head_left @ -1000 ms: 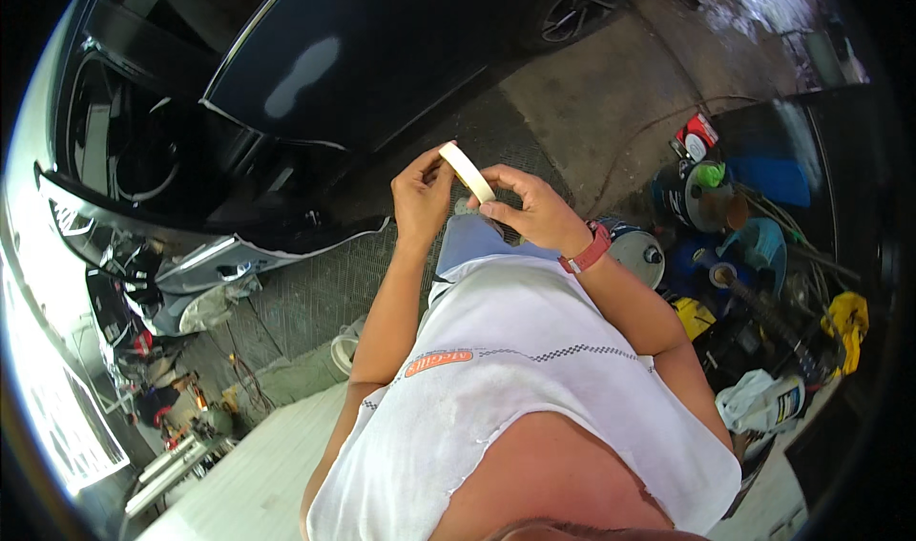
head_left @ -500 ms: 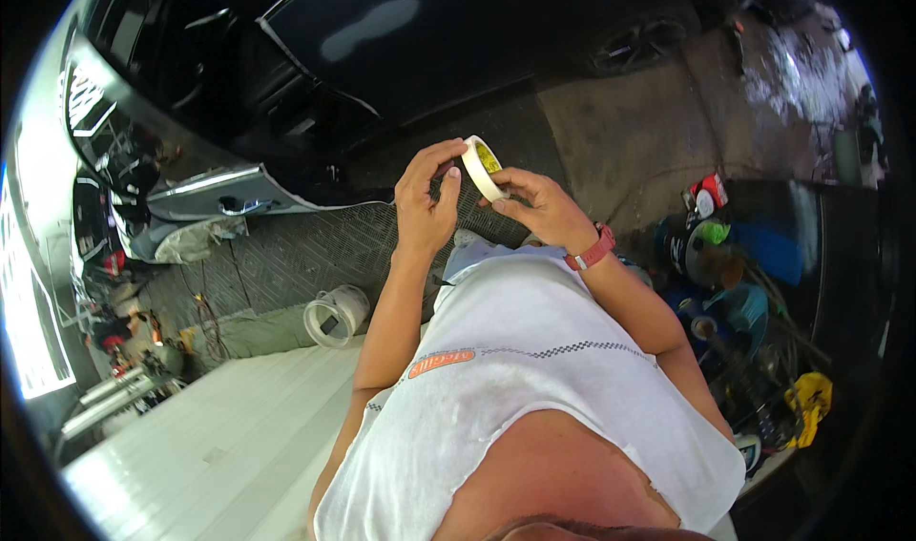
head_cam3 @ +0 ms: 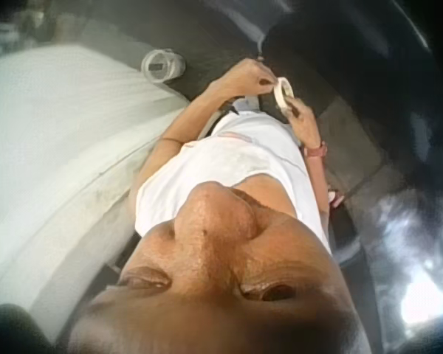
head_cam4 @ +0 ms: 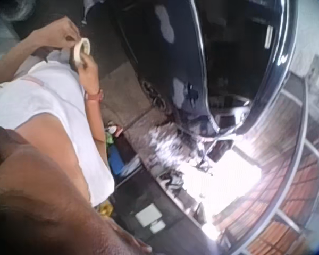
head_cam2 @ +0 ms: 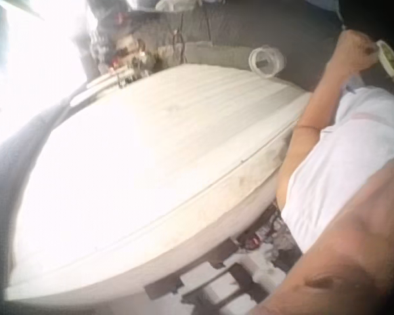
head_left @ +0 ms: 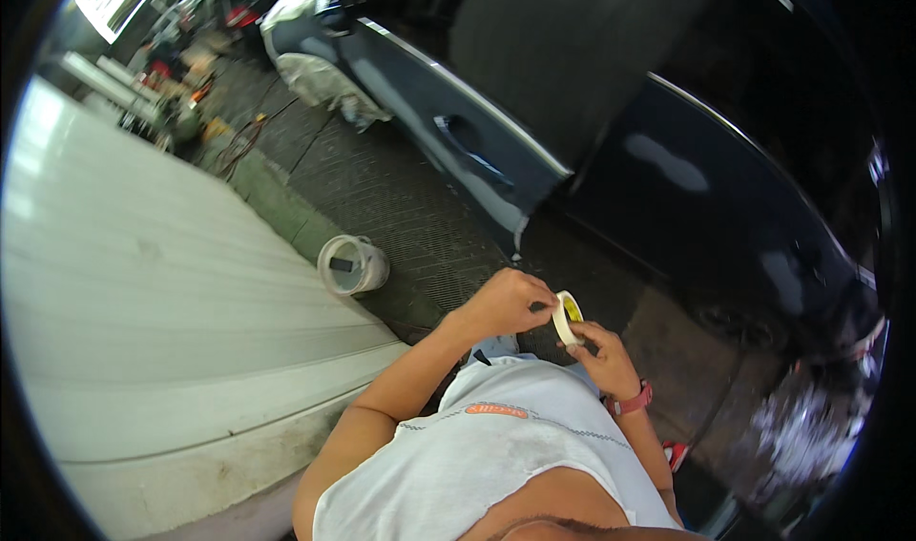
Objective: The person applies masking tape along the edges of a car door and body panels. They open the door, tear pieces of tape, and smooth them onto the surface, occasionally walking around the vehicle to reach different sections.
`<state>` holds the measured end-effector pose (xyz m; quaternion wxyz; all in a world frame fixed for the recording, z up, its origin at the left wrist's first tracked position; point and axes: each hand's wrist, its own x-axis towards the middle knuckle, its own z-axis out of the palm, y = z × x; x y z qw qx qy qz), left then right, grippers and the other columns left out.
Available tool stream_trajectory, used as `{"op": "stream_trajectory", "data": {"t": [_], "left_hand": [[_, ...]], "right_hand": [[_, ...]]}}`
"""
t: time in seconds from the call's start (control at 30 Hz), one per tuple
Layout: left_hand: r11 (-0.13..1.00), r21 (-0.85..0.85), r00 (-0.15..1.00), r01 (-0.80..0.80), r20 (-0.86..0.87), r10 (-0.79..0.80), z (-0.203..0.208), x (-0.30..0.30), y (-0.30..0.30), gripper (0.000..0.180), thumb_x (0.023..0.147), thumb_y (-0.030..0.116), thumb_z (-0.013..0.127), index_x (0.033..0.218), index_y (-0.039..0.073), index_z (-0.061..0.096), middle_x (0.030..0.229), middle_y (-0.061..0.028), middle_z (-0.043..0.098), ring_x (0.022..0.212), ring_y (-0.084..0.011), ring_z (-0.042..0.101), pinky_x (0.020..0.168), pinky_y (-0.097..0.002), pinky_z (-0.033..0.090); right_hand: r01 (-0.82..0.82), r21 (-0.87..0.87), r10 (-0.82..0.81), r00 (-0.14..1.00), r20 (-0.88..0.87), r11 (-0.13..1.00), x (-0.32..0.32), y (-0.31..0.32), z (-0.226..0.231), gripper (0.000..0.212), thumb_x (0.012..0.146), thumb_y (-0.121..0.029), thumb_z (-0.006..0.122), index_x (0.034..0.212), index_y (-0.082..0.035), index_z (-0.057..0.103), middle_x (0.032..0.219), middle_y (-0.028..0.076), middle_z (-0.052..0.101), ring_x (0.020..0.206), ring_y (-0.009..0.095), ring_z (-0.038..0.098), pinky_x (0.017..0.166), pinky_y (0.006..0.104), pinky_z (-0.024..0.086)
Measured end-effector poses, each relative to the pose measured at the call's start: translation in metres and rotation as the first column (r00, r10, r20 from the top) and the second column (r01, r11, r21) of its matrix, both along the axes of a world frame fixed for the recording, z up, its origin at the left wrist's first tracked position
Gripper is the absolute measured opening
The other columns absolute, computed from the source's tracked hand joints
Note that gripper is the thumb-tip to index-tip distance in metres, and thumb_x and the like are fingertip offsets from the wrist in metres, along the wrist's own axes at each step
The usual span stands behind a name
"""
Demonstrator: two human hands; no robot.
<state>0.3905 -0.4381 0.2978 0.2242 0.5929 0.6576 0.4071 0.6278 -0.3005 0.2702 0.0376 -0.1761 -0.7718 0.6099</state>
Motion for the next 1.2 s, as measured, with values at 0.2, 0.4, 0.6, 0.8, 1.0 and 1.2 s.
{"op": "stream_trajectory", "data": {"t": [0.2,0.4,0.6,0.8,1.0,1.2], "left_hand": [[0.978,-0.074,0.979,-0.195,0.049,0.198,-0.009,-0.006,-0.054,0.018,0.085,0.011,0.079,0.100,0.002,0.083,0.098,-0.0158,0.081,0.078,-0.0293,0.078,0.072,-0.0365,0.062],[0.943,-0.033,0.940,-0.332,0.069,0.333,0.005,0.000,-0.061,0.017,0.085,0.011,0.079,0.099,0.002,0.083,0.096,-0.0149,0.081,0.080,-0.0276,0.079,0.075,-0.0349,0.064],[0.906,-0.028,0.904,-0.422,0.063,0.423,0.013,0.036,-0.031,0.015,0.086,0.011,0.079,0.096,0.000,0.082,0.093,-0.0157,0.081,0.079,-0.0276,0.080,0.074,-0.0341,0.064],[0.892,-0.043,0.893,-0.450,0.002,0.451,0.025,0.077,0.021,0.014,0.086,0.010,0.079,0.095,-0.001,0.082,0.090,-0.0155,0.080,0.076,-0.0266,0.079,0.070,-0.0335,0.063],[0.867,-0.056,0.869,-0.495,-0.052,0.492,0.030,0.115,0.061,0.014,0.084,0.010,0.080,0.092,-0.001,0.081,0.090,-0.0144,0.080,0.074,-0.0262,0.078,0.070,-0.0325,0.063],[0.819,-0.177,0.828,-0.546,0.031,0.559,0.023,0.152,0.089,0.012,0.084,0.007,0.080,0.093,-0.002,0.081,0.090,-0.0145,0.081,0.077,-0.0228,0.079,0.068,-0.0311,0.063]], "right_hand": [[-0.199,-0.107,0.209,0.973,0.095,0.974,-0.045,-0.015,0.018,0.033,0.095,0.001,0.069,0.128,0.004,0.070,0.111,0.017,0.079,0.102,0.024,0.079,0.090,0.0339,0.058],[-0.350,-0.093,0.355,0.933,0.049,0.932,-0.062,0.011,0.026,0.034,0.097,0.002,0.068,0.130,0.006,0.068,0.113,0.017,0.079,0.103,0.022,0.079,0.091,0.0331,0.059],[-0.431,-0.095,0.436,0.899,0.035,0.897,-0.050,0.052,0.041,0.033,0.096,0.001,0.069,0.129,0.006,0.068,0.113,0.019,0.078,0.102,0.023,0.079,0.090,0.0327,0.059],[-0.461,-0.087,0.459,0.887,-0.044,0.883,-0.012,0.105,0.015,0.034,0.095,-0.003,0.072,0.127,0.004,0.070,0.114,0.020,0.078,0.100,0.027,0.078,0.089,0.0356,0.058],[-0.556,-0.042,0.556,0.831,-0.006,0.830,0.013,0.153,0.037,0.036,0.093,-0.012,0.072,0.127,0.002,0.070,0.113,0.023,0.075,0.101,0.036,0.074,0.088,0.0413,0.056],[-0.572,0.005,0.568,0.814,-0.121,0.820,0.045,0.180,0.016,0.039,0.095,-0.014,0.070,0.131,0.001,0.067,0.116,0.026,0.074,0.105,0.043,0.071,0.092,0.0458,0.055]]}}
